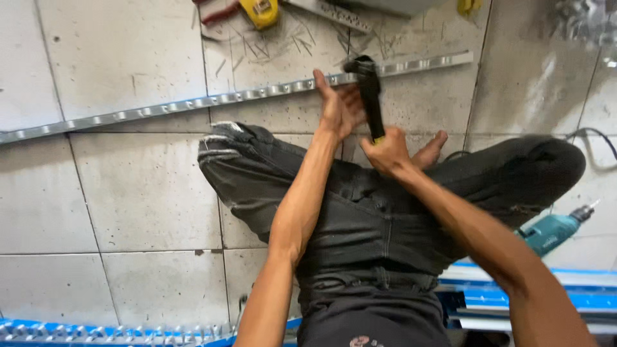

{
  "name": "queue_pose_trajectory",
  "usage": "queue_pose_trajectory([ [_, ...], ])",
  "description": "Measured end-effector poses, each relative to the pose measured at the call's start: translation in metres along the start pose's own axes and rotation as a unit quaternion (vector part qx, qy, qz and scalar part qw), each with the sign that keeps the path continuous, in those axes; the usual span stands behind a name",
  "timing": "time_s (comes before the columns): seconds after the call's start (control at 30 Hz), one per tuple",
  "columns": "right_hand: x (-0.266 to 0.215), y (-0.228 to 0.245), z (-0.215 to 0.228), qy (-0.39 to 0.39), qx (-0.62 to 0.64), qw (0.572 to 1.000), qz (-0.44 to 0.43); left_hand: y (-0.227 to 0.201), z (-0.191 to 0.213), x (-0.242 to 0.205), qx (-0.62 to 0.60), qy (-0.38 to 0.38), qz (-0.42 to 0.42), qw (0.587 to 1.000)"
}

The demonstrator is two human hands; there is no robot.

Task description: The person sits on the floor and uses a manual nail gun to drive nails into a long metal strip. They repeatedly pick up nails from a nearby container and hammer them into the strip, which is laid out on the tiled floor.

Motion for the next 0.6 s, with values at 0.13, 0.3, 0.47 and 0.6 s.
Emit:
queue_pose_trajectory([
  [0.13,-0.032,0.001,0.012,0.005,-0.01,0.995,-0.102,0.015,-0.02,-0.043,0.079,0.099,-0.06,0.99],
  [0.3,-0.073,0.099,0.063,0.18,0.127,0.97,-0.103,-0.001,-0.075,-0.077,0.153,0.173,-0.113,0.966],
  [0.47,-0.042,0.269,0.175,0.365,0.022,0.928,-0.072,-0.102,-0.085,-0.11,0.349,0.254,-0.116,0.895],
  [0.6,0.062,0.297,0.176,0.189,-0.087,0.977,0.046,-0.121,-0.101,-0.114,0.375,0.256,-0.126,0.882],
])
Point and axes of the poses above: each hand's wrist, its own x-axis towards the middle knuckle, its own z-axis out of the back of the hand, y = z × x, the point moved 5 cm from there along x, towards the middle knuckle, and after that the axes turned 7 degrees about x, right-handed, at the moved point
